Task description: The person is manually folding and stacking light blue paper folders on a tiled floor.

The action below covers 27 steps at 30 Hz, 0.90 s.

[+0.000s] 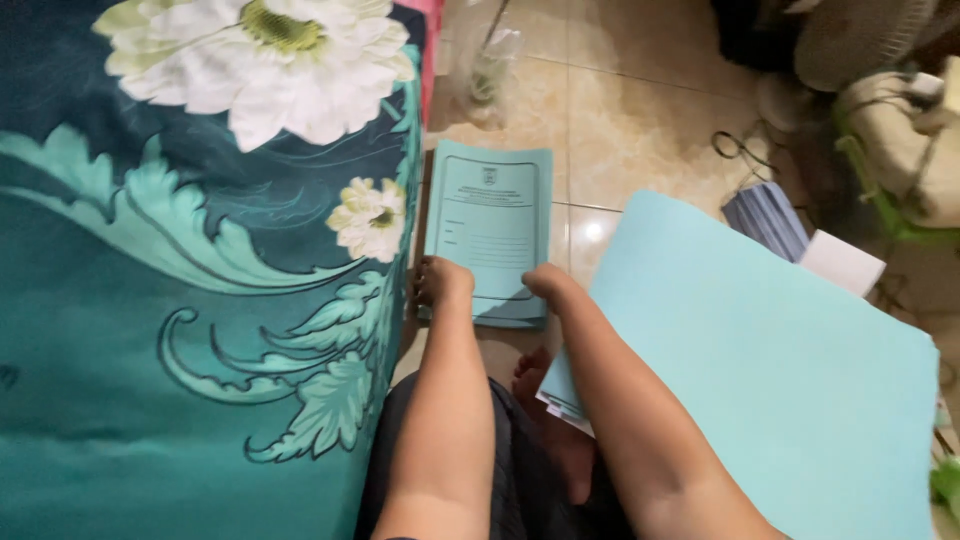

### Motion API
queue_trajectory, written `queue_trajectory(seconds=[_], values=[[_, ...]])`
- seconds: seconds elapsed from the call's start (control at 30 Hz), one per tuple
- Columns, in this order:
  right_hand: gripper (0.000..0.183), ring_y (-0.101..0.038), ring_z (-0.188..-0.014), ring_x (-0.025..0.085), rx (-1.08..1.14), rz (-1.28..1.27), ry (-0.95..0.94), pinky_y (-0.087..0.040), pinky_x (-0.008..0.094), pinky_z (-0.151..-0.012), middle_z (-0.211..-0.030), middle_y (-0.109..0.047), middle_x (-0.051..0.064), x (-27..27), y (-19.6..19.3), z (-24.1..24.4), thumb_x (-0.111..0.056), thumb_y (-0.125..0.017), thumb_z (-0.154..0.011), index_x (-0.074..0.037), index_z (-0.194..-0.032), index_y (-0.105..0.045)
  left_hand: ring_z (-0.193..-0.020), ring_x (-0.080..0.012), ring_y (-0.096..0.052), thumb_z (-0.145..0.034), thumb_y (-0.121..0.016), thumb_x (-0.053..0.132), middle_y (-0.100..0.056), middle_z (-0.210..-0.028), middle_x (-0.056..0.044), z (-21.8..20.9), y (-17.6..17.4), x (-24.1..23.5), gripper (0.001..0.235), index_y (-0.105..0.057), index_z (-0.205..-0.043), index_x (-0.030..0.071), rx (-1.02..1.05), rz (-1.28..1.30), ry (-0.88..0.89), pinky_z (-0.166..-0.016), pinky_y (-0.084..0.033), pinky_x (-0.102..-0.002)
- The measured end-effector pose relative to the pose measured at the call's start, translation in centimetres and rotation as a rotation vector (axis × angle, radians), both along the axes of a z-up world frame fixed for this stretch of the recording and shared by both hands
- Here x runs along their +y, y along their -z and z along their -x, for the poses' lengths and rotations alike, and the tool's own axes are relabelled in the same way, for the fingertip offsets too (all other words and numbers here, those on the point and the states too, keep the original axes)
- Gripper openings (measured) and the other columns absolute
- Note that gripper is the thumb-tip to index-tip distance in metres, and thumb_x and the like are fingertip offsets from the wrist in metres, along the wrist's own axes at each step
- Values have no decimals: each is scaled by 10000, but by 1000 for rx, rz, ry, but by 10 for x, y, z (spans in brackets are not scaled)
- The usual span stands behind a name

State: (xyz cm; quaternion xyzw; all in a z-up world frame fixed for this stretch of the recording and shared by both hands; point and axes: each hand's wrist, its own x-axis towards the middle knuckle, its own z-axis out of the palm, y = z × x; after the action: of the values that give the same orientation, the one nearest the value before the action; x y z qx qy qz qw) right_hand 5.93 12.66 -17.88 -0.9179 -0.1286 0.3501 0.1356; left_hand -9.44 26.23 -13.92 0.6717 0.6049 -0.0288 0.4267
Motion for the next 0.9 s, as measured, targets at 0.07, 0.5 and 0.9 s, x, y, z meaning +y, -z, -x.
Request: queue_trajectory(seconds=[0.07, 0.5, 0.9], values=[[482, -650, -1189, 427, 30, -240, 203, -521, 580, -958, -1202, -689, 291, 15, -4, -15, -198, -622, -877, 103, -1251, -655, -1324, -544, -471, -899, -615, 92, -410, -1514, -297, 2, -13, -3, 728, -284, -1515, -111, -34, -35, 19, -1001, -400, -683], [335, -667, -1059, 253, -290, -1054, 781, -567, 387, -907, -1183, -673, 153, -417, -229, 68, -4, -523, -975, 3, -1299, -609, -1052, -407, -657, -867, -597, 1, -679, -1115, -232, -10, -161, -277, 353, -648, -1216, -21, -973, -736, 1086, -905, -512, -495], [446, -648, -1081, 330, -853, -173, 606, -542, 422, -969, -1138, -581, 100, -539, -138, 122, -232, -789, -820, -66, -1211, -650, -1474, -438, -376, -714, -717, 737, -495, -1539, -186, -11, -156, -409, 938, -574, -1416, 131, -720, -596, 1609, -1218, -230, -603]])
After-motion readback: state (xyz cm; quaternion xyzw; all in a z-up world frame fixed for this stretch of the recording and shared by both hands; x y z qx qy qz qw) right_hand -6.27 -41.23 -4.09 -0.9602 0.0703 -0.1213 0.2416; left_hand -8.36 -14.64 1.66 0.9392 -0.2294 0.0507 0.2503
